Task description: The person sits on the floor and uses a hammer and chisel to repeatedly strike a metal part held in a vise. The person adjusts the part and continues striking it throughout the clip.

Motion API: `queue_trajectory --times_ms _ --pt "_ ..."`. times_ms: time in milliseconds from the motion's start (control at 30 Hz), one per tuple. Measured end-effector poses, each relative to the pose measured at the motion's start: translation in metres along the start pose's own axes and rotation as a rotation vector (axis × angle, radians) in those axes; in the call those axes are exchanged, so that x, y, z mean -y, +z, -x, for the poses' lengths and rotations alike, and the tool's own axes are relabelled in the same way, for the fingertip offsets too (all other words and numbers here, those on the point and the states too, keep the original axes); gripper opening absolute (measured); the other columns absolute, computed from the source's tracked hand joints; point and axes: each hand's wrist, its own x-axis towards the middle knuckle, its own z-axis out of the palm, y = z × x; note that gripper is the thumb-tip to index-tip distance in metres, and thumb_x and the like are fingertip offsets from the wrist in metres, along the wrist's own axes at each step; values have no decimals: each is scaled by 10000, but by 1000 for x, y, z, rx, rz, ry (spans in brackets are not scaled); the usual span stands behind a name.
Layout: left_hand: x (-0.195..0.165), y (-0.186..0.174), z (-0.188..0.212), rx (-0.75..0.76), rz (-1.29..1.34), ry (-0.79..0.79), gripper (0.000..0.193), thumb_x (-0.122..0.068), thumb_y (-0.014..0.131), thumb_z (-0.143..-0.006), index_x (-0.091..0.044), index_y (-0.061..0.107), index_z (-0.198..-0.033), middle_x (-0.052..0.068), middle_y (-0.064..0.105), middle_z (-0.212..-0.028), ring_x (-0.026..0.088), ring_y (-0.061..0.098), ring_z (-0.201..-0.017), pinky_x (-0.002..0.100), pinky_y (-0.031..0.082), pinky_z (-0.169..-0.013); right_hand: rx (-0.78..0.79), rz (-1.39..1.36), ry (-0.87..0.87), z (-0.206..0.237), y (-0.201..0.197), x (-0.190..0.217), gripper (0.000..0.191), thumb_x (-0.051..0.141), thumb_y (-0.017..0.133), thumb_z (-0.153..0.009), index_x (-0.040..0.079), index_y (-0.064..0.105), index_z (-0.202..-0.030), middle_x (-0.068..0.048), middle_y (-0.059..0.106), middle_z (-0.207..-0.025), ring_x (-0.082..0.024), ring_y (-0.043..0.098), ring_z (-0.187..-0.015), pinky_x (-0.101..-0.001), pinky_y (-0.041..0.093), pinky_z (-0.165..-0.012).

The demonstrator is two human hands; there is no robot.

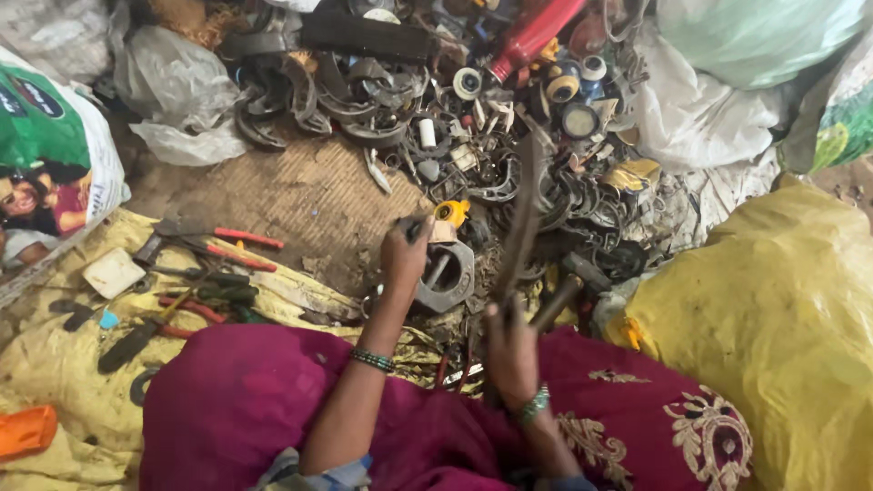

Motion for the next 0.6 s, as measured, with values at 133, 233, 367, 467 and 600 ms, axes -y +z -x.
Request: queue_trajectory --times_ms 133,233,367,467,600 --pt "-10 1 4 45 6 -61 327 -356 701 -935 -58 762 -1055 160 758 -909 345 726 -773 421 534 -696 -209 43 -449 10 -16 14 199 199 527 -1085 25 533 -1181 -17 635 -675 -96 592 -509 -242 478 -414" --pt "-14 -1 5 64 11 -78 339 -373 692 -938 -54 744 -1042 158 753 -906 345 727 -729 424 533 -701 -176 200 -417 -5 7 -26 216 168 540 -1046 13 548 -1198 -24 643 -684 -95 594 -503 -244 469 -412" --pt "-11 -7 -1 -63 -1 -66 359 -391 695 -958 -37 749 -928 168 763 -875 343 716 -781 437 526 -712 76 747 -282 -23 34 -65 258 126 557 -995 -2 566 -1219 -33 654 -696 -92 596 -494 -247 457 -410" --pt "-5 -7 -4 -8 -41 -112 362 -392 706 -929 -32 744 -917 184 745 -827 353 700 -765 448 517 -690 55 401 -70 -20 24 -37 277 212 573 -1011 35 571 -1224 -65 626 -625 -122 554 -489 -295 424 -419" --pt "1 0 -2 9 16 -47 367 -372 696 -956 -9 730 -914 177 735 -819 353 685 -725 438 515 -694 -73 62 -102 3 -4 33 241 229 517 -1047 43 553 -1196 -15 610 -679 -111 550 -484 -304 455 -406"
